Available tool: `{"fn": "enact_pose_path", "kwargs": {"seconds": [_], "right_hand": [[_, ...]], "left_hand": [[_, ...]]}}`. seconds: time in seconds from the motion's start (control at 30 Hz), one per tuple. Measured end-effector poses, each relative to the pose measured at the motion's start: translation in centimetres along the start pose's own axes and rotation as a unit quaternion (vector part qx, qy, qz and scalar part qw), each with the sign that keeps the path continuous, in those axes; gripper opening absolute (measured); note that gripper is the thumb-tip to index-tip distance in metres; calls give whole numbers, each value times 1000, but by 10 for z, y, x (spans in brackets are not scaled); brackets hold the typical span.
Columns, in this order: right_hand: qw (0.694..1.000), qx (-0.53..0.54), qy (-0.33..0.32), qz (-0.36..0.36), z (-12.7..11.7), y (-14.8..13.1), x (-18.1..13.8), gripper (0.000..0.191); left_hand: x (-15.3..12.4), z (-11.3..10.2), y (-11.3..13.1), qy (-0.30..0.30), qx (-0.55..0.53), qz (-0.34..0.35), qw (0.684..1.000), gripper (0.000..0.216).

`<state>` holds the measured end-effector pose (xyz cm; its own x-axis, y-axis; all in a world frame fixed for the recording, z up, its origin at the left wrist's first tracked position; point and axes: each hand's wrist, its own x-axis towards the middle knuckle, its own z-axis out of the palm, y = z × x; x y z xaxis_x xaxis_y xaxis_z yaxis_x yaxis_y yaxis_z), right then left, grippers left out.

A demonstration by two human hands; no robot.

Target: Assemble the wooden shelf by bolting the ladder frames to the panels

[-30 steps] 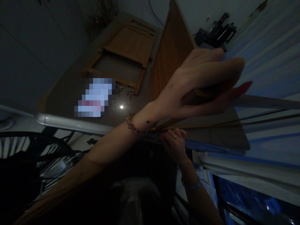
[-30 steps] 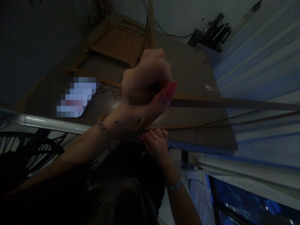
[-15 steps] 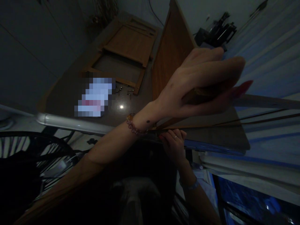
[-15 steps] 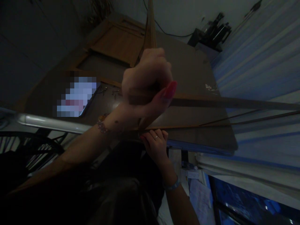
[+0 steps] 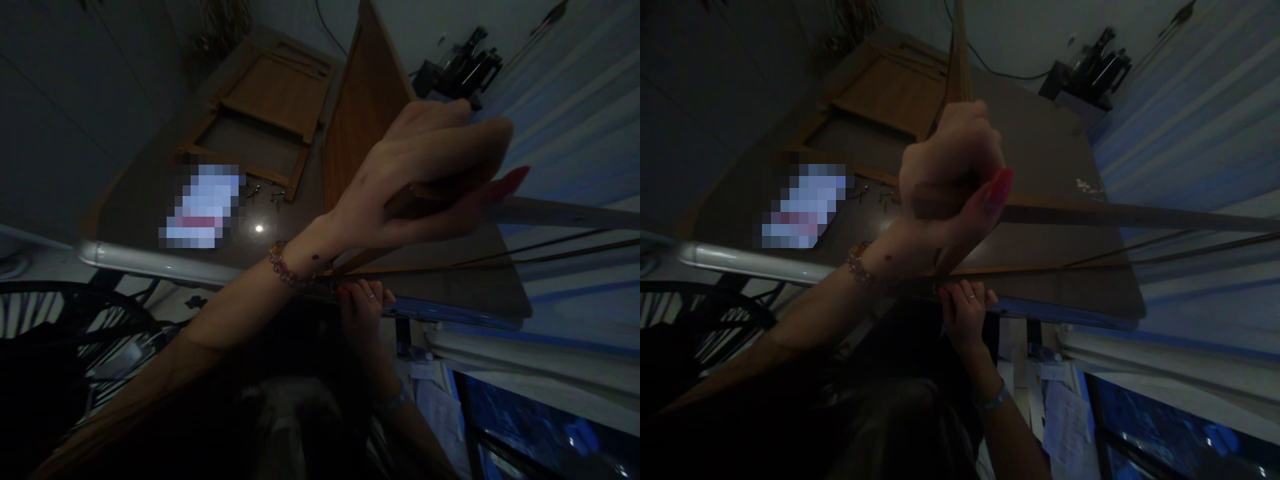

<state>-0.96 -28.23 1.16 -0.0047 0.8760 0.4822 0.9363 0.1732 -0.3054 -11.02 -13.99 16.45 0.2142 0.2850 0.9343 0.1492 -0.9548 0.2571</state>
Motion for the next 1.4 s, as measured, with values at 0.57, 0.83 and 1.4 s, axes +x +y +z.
{"fn": "enact_pose_path", "kwargs": {"seconds": [0.57,0.83,1.4], "right_hand": [[996,39,4,78,12,-14,-10,26],[993,39,6,109,13,-17,-14,30],[989,71,7,129,13,-20,-11,31]], "left_hand": [[1,-8,7,-25,19,-20,999,47],[0,3,-1,-15,-11,-5,1000,52],[0,-1,1,-36,19,-15,999,58]]}}
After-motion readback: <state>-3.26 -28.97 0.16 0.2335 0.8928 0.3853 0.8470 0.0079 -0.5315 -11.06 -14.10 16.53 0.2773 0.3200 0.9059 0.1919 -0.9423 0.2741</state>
